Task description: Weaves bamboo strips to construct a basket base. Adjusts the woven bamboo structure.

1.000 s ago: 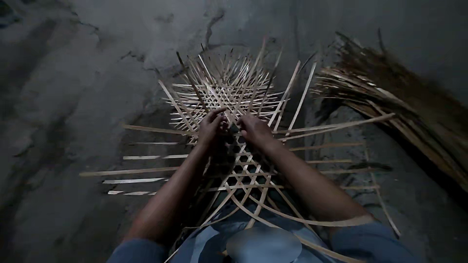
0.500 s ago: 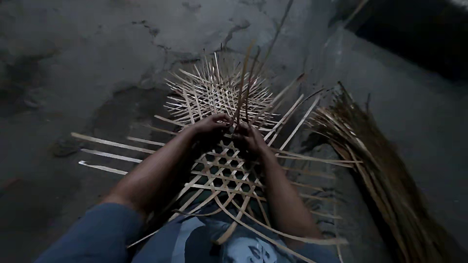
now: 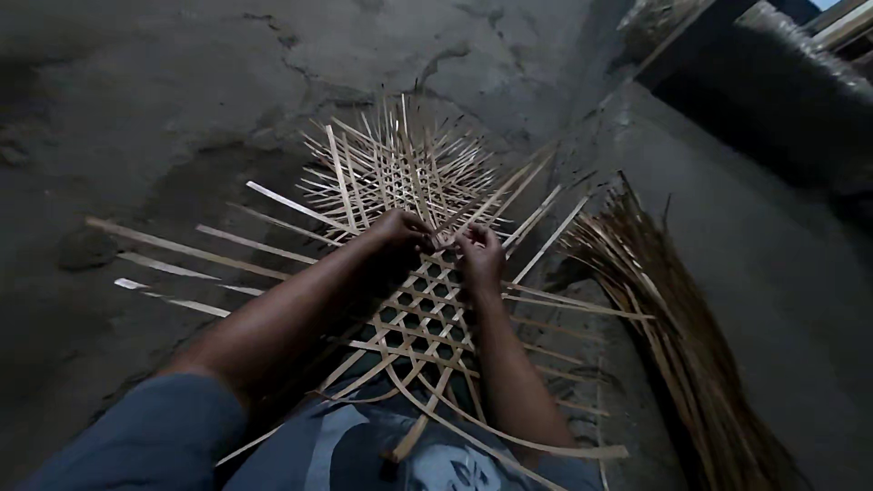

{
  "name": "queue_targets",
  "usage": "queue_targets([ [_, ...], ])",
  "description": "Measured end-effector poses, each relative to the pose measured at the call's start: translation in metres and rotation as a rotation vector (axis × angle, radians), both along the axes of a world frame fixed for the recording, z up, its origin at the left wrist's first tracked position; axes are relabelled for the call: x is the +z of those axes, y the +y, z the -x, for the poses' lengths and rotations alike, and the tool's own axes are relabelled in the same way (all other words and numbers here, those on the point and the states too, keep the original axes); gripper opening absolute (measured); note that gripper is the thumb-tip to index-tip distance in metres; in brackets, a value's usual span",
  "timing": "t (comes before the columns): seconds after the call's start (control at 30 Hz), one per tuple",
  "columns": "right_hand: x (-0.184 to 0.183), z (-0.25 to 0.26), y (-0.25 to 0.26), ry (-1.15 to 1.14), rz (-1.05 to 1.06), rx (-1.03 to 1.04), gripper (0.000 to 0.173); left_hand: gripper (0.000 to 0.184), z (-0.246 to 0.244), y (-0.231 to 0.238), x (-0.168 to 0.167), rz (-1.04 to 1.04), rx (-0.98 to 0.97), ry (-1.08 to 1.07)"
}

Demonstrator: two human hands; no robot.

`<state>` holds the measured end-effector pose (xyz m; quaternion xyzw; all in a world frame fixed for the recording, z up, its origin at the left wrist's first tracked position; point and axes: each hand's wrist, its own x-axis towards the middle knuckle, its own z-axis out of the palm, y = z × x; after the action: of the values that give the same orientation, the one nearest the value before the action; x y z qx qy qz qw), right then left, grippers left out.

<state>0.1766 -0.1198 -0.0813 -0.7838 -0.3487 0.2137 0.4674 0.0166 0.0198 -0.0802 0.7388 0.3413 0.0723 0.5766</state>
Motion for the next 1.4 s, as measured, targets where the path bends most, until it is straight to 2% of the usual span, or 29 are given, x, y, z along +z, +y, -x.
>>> queue_targets([
  [0.07, 0.008, -0.017, 0.002, 0.175, 0.066, -0.074, 0.041, 0.021, -0.001, -0.001, 0.000, 0.081, -0.024, -0.063],
  [0.17, 0.016, -0.035, 0.007, 0.336, 0.167, -0.062, 0.032, 0.019, -0.008, -0.004, -0.006, 0.081, -0.083, -0.153],
  [0.33, 0.007, -0.046, 0.001, 0.515, 0.106, 0.059, 0.046, 0.020, -0.013, -0.002, -0.014, -0.045, -0.125, -0.083],
  [0.4, -0.003, -0.043, -0.004, 0.524, 0.053, 0.026, 0.040, 0.021, -0.013, -0.002, -0.014, -0.092, -0.146, -0.068],
  [0.47, -0.014, -0.035, -0.007, 0.580, -0.108, -0.103, 0.022, 0.021, -0.012, -0.002, -0.013, -0.090, -0.149, -0.084],
  [0.57, -0.016, -0.019, -0.009, 0.643, -0.298, -0.277, 0.035, 0.019, -0.008, -0.004, -0.016, -0.032, -0.130, -0.157],
  [0.67, -0.007, -0.011, -0.009, 0.475, -0.254, -0.168, 0.051, 0.020, -0.006, -0.006, -0.017, -0.013, -0.127, -0.185],
  [0.77, 0.008, -0.019, 0.004, 0.332, 0.026, 0.021, 0.056, 0.024, -0.005, -0.009, -0.018, -0.070, -0.144, -0.203],
  [0.87, 0.028, -0.033, 0.015, 0.323, 0.310, 0.258, 0.065, 0.025, -0.001, -0.009, -0.020, -0.107, -0.172, -0.265],
  [1.0, 0.027, -0.040, 0.013, 0.431, 0.216, 0.273, 0.062, 0.023, 0.007, -0.006, -0.017, 0.005, -0.216, -0.375],
  [1.07, 0.015, -0.045, 0.008, 0.424, 0.128, 0.320, 0.067, 0.022, 0.004, -0.002, -0.020, 0.035, -0.218, -0.337],
  [1.13, 0.010, -0.045, 0.005, 0.373, 0.092, 0.363, 0.069, 0.020, -0.006, 0.000, -0.018, -0.072, -0.163, -0.161],
  [1.2, 0.016, -0.037, -0.002, 0.318, 0.081, 0.397, 0.054, 0.022, -0.019, -0.005, -0.008, -0.232, -0.107, 0.079],
  [1.23, 0.018, -0.031, -0.006, 0.298, 0.046, 0.366, 0.042, 0.023, -0.024, -0.011, -0.003, -0.299, -0.094, 0.166],
  [1.27, 0.018, -0.025, -0.012, 0.252, -0.004, 0.294, 0.041, 0.024, -0.026, -0.018, 0.002, -0.349, -0.081, 0.211],
  [1.33, 0.022, -0.017, -0.030, 0.072, -0.025, 0.127, 0.049, 0.028, -0.019, -0.031, 0.004, -0.439, -0.013, 0.163],
  [1.4, 0.024, -0.008, -0.057, -0.186, 0.108, 0.060, 0.041, 0.045, -0.002, -0.049, -0.001, -0.561, 0.097, 0.024],
])
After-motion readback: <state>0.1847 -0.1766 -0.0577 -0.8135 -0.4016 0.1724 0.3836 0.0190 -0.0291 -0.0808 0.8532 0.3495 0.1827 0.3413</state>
